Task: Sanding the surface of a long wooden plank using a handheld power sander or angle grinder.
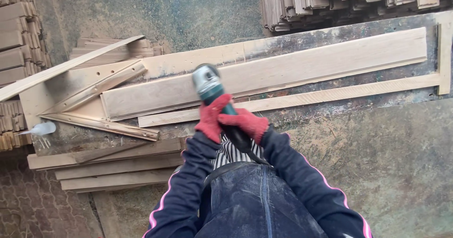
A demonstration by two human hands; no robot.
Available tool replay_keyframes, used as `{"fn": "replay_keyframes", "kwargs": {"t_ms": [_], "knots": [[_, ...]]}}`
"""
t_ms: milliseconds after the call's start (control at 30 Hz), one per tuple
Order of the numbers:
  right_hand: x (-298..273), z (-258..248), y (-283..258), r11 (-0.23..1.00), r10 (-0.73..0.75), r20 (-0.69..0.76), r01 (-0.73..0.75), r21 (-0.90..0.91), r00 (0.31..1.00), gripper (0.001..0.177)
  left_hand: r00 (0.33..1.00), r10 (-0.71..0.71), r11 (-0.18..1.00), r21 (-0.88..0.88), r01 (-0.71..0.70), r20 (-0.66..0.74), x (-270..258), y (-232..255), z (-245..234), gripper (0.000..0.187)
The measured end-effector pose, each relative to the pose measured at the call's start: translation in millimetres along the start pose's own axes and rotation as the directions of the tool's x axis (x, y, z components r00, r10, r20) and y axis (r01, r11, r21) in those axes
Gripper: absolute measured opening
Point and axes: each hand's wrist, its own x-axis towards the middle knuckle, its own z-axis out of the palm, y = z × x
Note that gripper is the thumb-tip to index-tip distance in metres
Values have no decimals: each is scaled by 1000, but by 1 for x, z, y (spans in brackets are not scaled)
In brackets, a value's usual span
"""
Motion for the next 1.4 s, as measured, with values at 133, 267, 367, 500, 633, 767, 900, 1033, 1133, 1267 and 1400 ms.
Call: {"fn": "replay_keyframes", "kwargs": {"t_ms": [133, 267, 367, 500, 633, 767, 900, 1033, 1133, 1267, 1400], "knots": [[18, 17, 5, 992, 8, 130, 9, -126, 991, 39, 999, 32, 995, -94, -35, -29, -4, 13, -35, 35], [16, -22, 24, 1000, 9, -21, -9, -18, 1000, 35, 991, 116, 993, -17, -115, 70, -14, -14, 15, 23], [-36, -70, 7, 995, 9, -223, 14, 102, 975, 33, 945, -164, 982, -46, 184, 281, -4, -41, 85, 27], [-38, -163, 55, 975, -34, -352, 108, 194, 935, 32, 891, -254, 967, 78, 243, 377, -12, -96, 152, 47], [-36, -178, 75, 963, -44, -377, 140, 231, 925, 31, 837, -390, 921, 153, 359, 383, -3, -115, 154, 48], [-50, -85, 28, 986, -50, -281, 93, 140, 958, 32, 926, -205, 950, 293, 110, 316, -65, -23, 105, 54], [-18, -49, 49, 998, -28, -176, 38, 51, 984, 35, 958, -151, 988, 17, 152, 244, -19, -49, 22, 48], [5, -26, 50, 998, 3, 35, -1, -57, 999, 34, 999, -14, 1000, -13, 13, -30, -28, -29, -12, 53], [6, -32, 52, 996, 0, 23, 2, -85, 1000, 32, 998, -12, 997, -71, 8, -54, -23, -32, -3, 53], [-38, -55, 29, 999, 14, -210, -8, 32, 978, 28, 968, -124, 990, 99, 104, 219, -17, -59, 54, 42], [-29, -141, 81, 980, -17, -335, 83, 183, 942, 31, 899, -274, 928, 340, 154, 343, -53, -47, 120, 54]]}}
